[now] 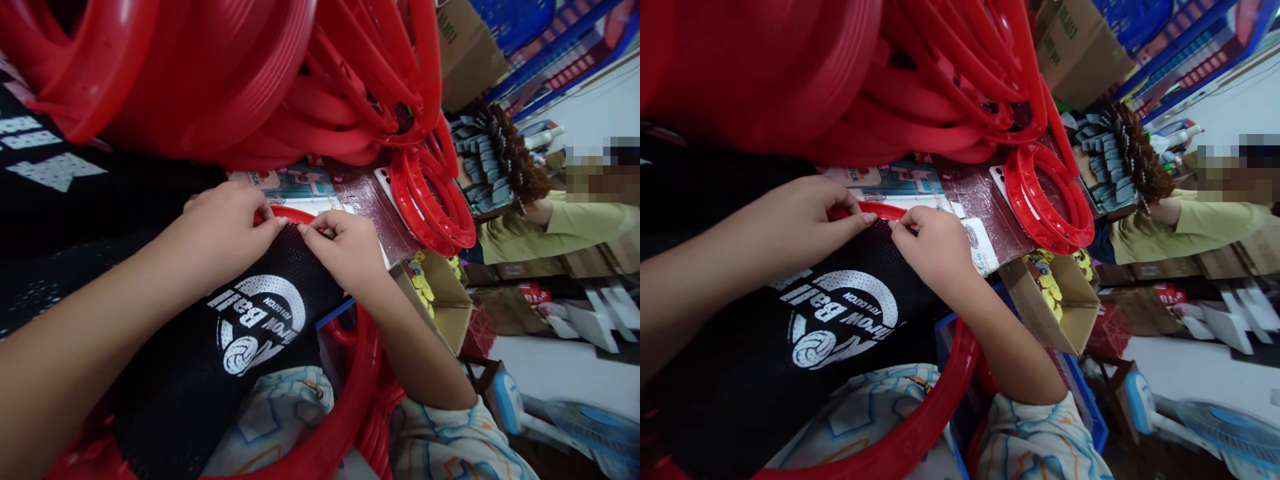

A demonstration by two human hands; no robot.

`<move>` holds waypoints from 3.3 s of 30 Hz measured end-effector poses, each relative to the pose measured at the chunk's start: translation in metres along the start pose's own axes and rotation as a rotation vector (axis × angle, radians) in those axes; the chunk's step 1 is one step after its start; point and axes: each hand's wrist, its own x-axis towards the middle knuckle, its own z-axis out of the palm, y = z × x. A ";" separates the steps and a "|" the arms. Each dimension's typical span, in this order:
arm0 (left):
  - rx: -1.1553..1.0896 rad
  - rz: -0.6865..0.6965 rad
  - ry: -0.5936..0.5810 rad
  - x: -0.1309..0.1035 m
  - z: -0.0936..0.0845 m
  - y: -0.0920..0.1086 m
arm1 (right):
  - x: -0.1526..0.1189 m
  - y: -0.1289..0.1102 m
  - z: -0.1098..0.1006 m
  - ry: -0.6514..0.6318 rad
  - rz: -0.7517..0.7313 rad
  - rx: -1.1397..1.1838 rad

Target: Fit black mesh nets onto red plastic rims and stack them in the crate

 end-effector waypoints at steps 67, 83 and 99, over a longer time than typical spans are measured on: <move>0.343 0.214 -0.053 -0.015 -0.025 -0.033 | -0.017 -0.021 0.012 -0.227 -0.157 -0.508; -0.299 0.247 -0.016 -0.007 -0.006 -0.024 | -0.012 -0.011 0.002 -0.169 -0.107 0.351; -0.361 0.059 0.026 -0.007 -0.003 -0.015 | -0.013 -0.010 0.008 -0.010 -0.084 0.222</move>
